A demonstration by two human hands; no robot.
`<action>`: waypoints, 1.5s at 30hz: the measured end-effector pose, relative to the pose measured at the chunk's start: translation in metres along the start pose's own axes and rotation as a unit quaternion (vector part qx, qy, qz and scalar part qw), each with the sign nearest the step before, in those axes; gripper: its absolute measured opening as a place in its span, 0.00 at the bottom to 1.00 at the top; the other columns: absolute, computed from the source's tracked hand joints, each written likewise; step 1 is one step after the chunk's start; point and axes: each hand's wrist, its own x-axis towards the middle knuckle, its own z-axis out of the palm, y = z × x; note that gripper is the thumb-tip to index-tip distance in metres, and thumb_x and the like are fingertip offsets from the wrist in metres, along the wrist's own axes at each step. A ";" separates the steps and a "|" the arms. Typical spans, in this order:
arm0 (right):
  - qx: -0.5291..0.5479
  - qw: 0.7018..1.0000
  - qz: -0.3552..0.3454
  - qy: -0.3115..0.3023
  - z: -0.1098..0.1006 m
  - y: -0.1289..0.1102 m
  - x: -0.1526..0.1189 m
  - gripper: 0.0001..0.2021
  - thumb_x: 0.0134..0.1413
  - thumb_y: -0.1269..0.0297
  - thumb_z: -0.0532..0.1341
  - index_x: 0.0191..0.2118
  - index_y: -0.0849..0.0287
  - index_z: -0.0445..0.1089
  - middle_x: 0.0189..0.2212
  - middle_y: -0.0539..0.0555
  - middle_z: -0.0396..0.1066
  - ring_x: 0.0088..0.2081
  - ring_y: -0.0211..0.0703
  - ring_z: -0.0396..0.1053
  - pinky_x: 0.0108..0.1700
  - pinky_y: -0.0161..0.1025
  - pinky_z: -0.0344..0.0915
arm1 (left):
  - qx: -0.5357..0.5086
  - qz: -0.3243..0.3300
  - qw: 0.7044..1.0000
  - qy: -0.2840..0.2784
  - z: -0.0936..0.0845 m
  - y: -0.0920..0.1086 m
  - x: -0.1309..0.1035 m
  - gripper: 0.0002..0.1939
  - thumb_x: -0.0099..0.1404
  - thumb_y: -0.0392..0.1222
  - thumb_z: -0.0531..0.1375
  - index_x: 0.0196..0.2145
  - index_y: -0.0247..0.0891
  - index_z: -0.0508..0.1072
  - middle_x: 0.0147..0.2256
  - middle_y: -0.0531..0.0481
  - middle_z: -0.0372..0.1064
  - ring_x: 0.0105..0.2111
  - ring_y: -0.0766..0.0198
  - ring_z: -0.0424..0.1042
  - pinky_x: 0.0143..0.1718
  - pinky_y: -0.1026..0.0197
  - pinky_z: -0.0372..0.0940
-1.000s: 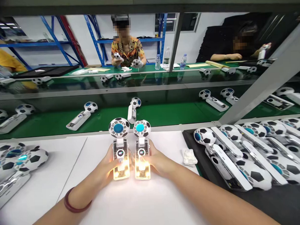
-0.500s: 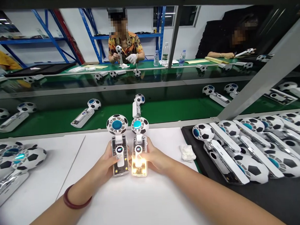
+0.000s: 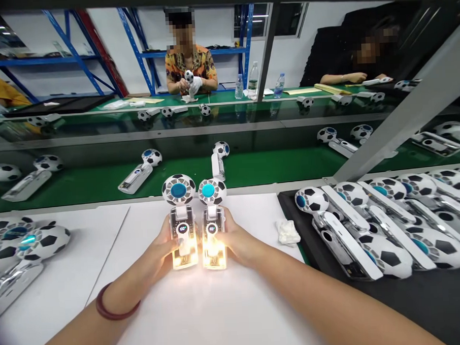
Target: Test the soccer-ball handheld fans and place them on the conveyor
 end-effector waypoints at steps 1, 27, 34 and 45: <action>0.001 1.000 -0.001 0.001 0.000 0.000 0.000 0.32 0.38 0.71 0.63 0.50 0.52 0.49 0.39 0.51 0.66 0.39 0.47 0.69 0.42 0.47 0.65 | 0.000 0.003 1.000 -0.001 0.000 0.000 0.000 0.32 0.50 0.38 0.65 0.51 0.46 0.56 0.40 0.48 0.67 0.38 0.55 0.70 0.37 0.53 0.66; -0.036 0.998 0.026 0.051 -0.004 -0.003 0.003 0.16 0.52 0.55 0.58 0.44 0.56 0.56 0.35 0.53 0.69 0.37 0.47 0.69 0.42 0.46 0.64 | 0.019 0.002 1.000 -0.023 -0.007 -0.002 0.003 0.34 0.50 0.40 0.65 0.49 0.46 0.51 0.39 0.48 0.65 0.35 0.56 0.70 0.36 0.50 0.67; -0.550 0.827 0.070 0.096 -0.006 -0.032 -0.022 0.16 0.59 0.54 0.47 0.29 0.58 0.61 0.31 0.52 0.68 0.35 0.46 0.65 0.38 0.42 0.59 | 0.013 0.044 0.998 -0.032 -0.012 -0.001 0.005 0.33 0.49 0.42 0.66 0.48 0.46 0.51 0.39 0.49 0.64 0.33 0.58 0.69 0.32 0.52 0.68; -0.485 0.862 -0.047 0.138 0.025 -0.063 -0.046 0.23 0.52 0.48 0.56 0.50 0.55 0.62 0.51 0.57 0.62 0.51 0.53 0.60 0.51 0.47 0.57 | 0.020 0.011 0.989 -0.148 0.015 0.002 -0.023 0.36 0.52 0.49 0.65 0.53 0.46 0.50 0.36 0.46 0.68 0.31 0.57 0.71 0.32 0.55 0.66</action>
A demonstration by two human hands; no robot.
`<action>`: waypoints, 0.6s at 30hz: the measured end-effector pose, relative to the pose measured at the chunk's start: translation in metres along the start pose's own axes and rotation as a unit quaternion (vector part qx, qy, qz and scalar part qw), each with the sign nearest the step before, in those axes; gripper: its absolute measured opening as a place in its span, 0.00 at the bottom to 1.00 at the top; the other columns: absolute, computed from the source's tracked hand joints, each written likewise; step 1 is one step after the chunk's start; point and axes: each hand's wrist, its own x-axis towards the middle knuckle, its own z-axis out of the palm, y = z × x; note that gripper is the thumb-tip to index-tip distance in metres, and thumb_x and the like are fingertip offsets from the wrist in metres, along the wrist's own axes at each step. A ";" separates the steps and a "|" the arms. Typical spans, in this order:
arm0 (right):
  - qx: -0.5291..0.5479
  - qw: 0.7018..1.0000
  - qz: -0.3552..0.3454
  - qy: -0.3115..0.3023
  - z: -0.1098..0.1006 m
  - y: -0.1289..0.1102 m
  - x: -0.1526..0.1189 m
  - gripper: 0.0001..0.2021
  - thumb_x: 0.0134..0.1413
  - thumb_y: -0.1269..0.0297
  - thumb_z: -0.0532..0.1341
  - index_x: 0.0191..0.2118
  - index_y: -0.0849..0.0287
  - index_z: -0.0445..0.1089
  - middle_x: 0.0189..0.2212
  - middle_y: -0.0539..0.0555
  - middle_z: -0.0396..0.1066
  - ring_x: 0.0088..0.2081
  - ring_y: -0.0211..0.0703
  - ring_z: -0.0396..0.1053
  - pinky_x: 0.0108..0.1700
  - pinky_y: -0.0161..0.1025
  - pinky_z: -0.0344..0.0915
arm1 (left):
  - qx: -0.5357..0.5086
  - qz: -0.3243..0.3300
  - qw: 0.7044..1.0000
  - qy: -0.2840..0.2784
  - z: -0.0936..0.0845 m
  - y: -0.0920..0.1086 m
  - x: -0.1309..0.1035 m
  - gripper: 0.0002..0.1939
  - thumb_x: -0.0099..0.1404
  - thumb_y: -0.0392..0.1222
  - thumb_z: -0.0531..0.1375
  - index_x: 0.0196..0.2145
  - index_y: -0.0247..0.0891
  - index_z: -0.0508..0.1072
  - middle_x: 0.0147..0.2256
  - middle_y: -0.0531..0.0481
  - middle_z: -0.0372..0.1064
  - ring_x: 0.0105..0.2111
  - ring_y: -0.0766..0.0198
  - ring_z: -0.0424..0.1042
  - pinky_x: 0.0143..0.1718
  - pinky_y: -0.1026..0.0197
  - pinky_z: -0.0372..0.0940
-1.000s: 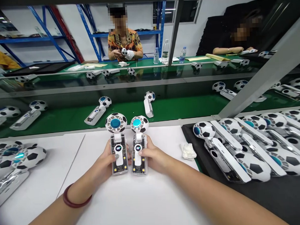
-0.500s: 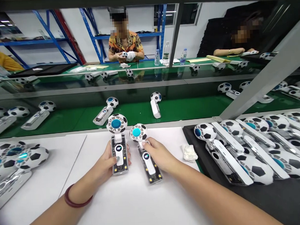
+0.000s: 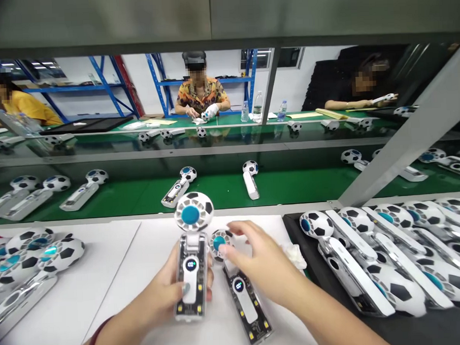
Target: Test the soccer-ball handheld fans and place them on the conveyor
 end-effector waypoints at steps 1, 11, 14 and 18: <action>0.098 0.993 -0.021 -0.065 0.002 -0.002 -0.001 0.25 0.50 0.47 0.58 0.52 0.54 0.61 0.51 0.57 0.62 0.49 0.52 0.63 0.50 0.47 0.59 | 0.010 -0.022 1.000 -0.009 0.007 0.001 -0.002 0.37 0.53 0.48 0.65 0.54 0.45 0.48 0.35 0.45 0.69 0.31 0.56 0.72 0.31 0.56 0.65; 0.452 0.882 0.043 -0.128 0.017 0.001 -0.002 0.15 0.47 0.59 0.65 0.41 0.58 0.68 0.35 0.53 0.71 0.34 0.44 0.70 0.38 0.40 0.65 | 0.118 -0.072 0.990 -0.039 0.061 0.022 0.017 0.45 0.50 0.28 0.55 0.61 0.47 0.38 0.41 0.48 0.65 0.33 0.59 0.71 0.34 0.58 0.63; 0.431 0.897 0.035 -0.086 0.002 -0.005 -0.005 0.15 0.46 0.57 0.65 0.40 0.59 0.70 0.39 0.55 0.70 0.38 0.46 0.69 0.40 0.41 0.65 | 0.138 -0.067 0.986 -0.072 0.066 0.025 0.027 0.46 0.51 0.29 0.55 0.61 0.48 0.36 0.41 0.47 0.65 0.36 0.57 0.70 0.36 0.56 0.63; 0.302 0.951 -0.039 0.057 -0.046 -0.013 -0.019 0.19 0.43 0.54 0.67 0.42 0.56 0.70 0.42 0.57 0.70 0.42 0.51 0.68 0.41 0.44 0.66 | 0.238 -0.043 0.953 -0.184 0.057 0.049 0.062 0.49 0.52 0.38 0.60 0.63 0.44 0.33 0.55 0.38 0.55 0.53 0.50 0.59 0.46 0.53 0.61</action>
